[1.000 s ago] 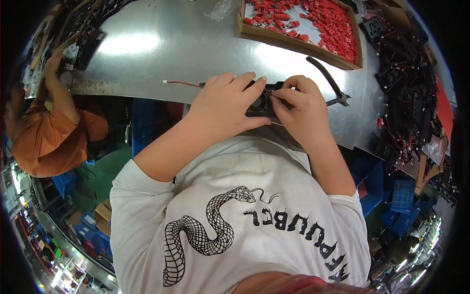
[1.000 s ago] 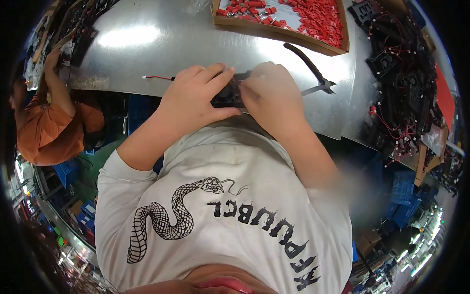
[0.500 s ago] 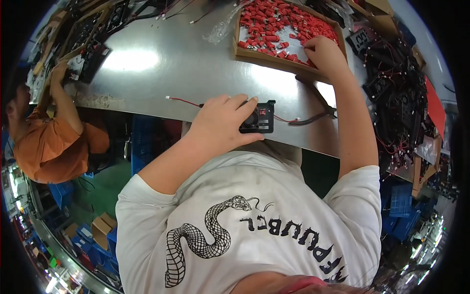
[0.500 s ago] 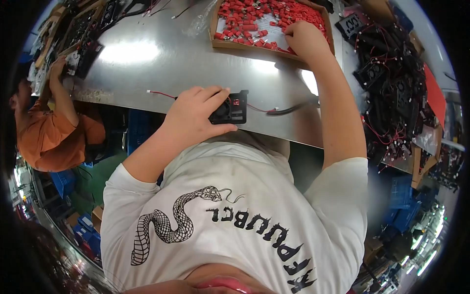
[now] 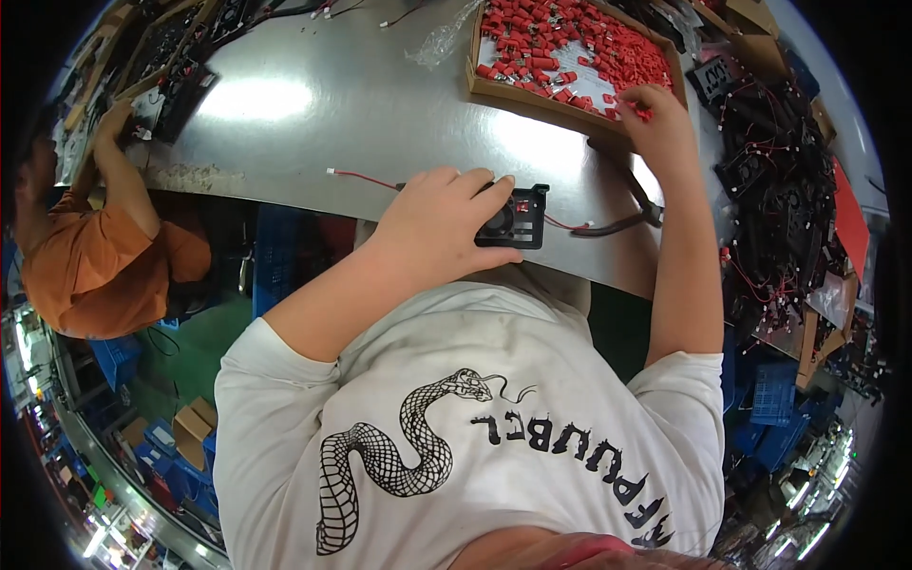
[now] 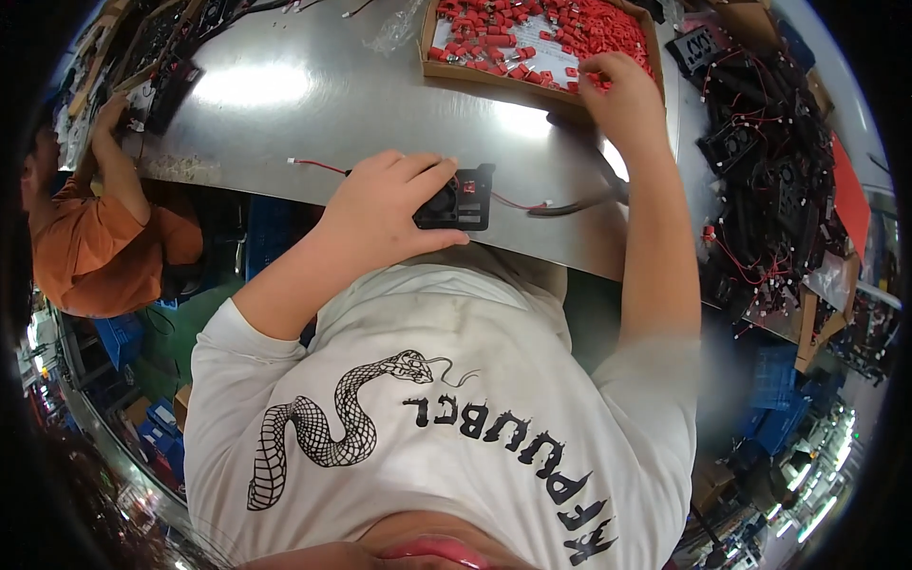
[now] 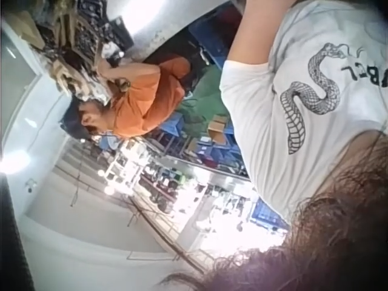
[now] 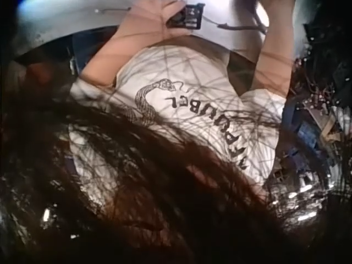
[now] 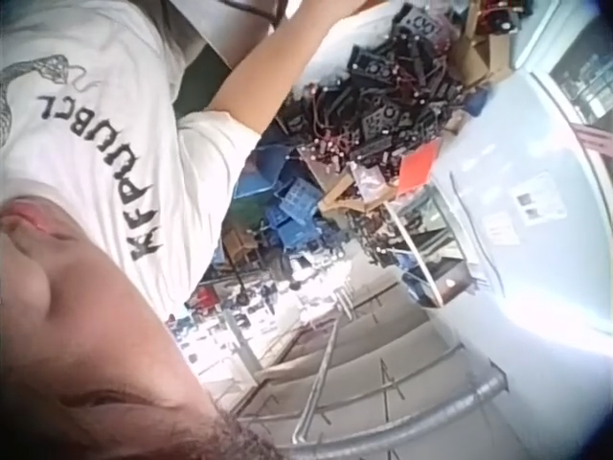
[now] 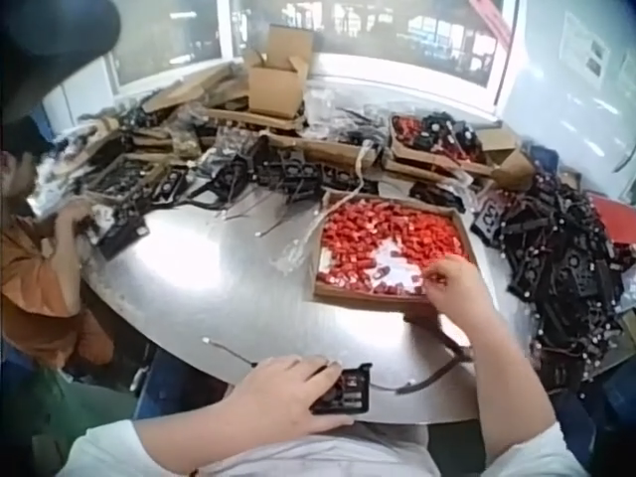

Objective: Assembling electronic components by preparing and crimping wires into a module housing.

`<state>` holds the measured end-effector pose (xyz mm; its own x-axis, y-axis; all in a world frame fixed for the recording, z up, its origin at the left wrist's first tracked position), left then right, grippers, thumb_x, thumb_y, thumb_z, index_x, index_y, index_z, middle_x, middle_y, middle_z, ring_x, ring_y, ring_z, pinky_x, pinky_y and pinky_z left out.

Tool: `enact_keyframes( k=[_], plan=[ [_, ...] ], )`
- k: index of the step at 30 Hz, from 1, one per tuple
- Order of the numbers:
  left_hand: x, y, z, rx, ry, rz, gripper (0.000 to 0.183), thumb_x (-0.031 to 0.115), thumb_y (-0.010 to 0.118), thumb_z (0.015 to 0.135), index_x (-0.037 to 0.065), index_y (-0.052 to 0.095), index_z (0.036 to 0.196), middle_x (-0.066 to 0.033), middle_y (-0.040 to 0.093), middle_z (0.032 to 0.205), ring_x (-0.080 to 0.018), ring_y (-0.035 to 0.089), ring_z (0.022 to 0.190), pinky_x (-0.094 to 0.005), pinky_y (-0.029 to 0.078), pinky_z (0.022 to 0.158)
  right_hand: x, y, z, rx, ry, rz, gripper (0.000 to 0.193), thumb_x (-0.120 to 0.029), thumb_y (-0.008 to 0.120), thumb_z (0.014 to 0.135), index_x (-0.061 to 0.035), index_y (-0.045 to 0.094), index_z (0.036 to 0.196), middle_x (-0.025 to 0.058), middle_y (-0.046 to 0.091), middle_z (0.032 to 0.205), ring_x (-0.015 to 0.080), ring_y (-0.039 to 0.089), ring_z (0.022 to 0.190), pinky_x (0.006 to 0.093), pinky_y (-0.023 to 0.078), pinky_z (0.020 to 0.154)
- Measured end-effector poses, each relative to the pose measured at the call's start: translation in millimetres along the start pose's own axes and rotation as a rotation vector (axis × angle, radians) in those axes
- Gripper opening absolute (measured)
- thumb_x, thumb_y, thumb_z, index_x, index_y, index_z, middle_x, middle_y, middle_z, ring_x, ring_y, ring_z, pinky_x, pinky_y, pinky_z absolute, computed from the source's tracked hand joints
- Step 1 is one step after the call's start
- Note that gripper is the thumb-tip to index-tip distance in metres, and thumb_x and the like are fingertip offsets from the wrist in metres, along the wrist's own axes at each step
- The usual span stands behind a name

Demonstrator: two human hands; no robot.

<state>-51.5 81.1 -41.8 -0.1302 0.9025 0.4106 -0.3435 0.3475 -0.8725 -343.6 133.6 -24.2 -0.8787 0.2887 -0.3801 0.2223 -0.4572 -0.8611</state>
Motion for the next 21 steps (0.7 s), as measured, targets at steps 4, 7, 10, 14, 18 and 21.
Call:
enact_keyframes(
  k=[4,7,10,14,18,21],
  plan=[
    [0,0,2,-0.004,-0.001,-0.011,0.074,0.053,0.082,0.076,0.006,0.063,0.13,-0.0097,0.066,0.115,-0.0298,0.064,0.095,-0.0426,0.053,0.084,5,4,20,-0.183,0.033,-0.08,0.027,-0.022,0.072,0.09,-0.0024,0.076,0.109,0.0171,0.075,0.102,0.0328,0.072,0.094,0.0396,0.055,0.087],
    [0,0,3,-0.013,-0.014,-0.004,0.074,0.053,0.082,0.076,0.006,0.063,0.13,-0.0099,0.067,0.115,-0.0298,0.064,0.095,-0.0426,0.053,0.084,-13,25,32,-0.42,0.031,-0.204,0.021,-0.017,0.07,0.086,-0.0049,0.078,0.101,0.0189,0.074,0.098,0.0353,0.071,0.09,0.0429,0.055,0.085],
    [0,-1,3,0.006,-0.015,0.005,0.074,0.053,0.081,0.076,0.006,0.063,0.131,-0.0102,0.067,0.114,-0.03,0.064,0.095,-0.0424,0.053,0.085,-18,24,37,-0.42,-0.006,-0.166,0.02,-0.012,0.067,0.085,-0.001,0.077,0.099,0.0209,0.073,0.093,0.0359,0.071,0.091,0.0425,0.055,0.085],
    [1,0,1,0.031,-0.011,0.004,0.074,0.053,0.081,0.077,0.006,0.063,0.13,-0.0109,0.067,0.114,-0.0306,0.064,0.096,-0.0422,0.053,0.086,-21,24,35,-0.492,-0.028,-0.177,0.021,-0.009,0.067,0.086,0.0025,0.076,0.101,0.0212,0.073,0.097,0.0356,0.071,0.093,0.0413,0.055,0.087],
    [1,1,2,-0.014,-0.015,0.002,0.073,0.053,0.081,0.077,0.006,0.063,0.13,-0.0109,0.067,0.114,-0.0308,0.064,0.097,-0.0425,0.053,0.087,-12,27,37,-0.482,-0.02,-0.17,0.02,-0.007,0.067,0.086,0.0013,0.076,0.103,0.0195,0.074,0.101,0.0342,0.071,0.096,0.0402,0.055,0.09],
    [0,1,2,0.0,-0.007,-0.014,0.073,0.053,0.081,0.077,0.006,0.063,0.131,-0.011,0.067,0.113,-0.031,0.065,0.097,-0.0427,0.053,0.087,-13,27,32,-0.431,-0.055,-0.187,0.021,-0.008,0.069,0.087,0.0003,0.075,0.106,0.017,0.075,0.101,0.0308,0.071,0.096,0.0383,0.055,0.089]
  ],
)
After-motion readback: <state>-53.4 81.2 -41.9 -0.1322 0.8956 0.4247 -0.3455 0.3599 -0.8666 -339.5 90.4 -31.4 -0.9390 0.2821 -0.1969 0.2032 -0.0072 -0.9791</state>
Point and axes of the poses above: each hand's wrist, its own z-axis towards the middle knuckle, its own y-axis out of the palm, x = y × z, the point moved 7 cm from there along z, towards the middle knuckle
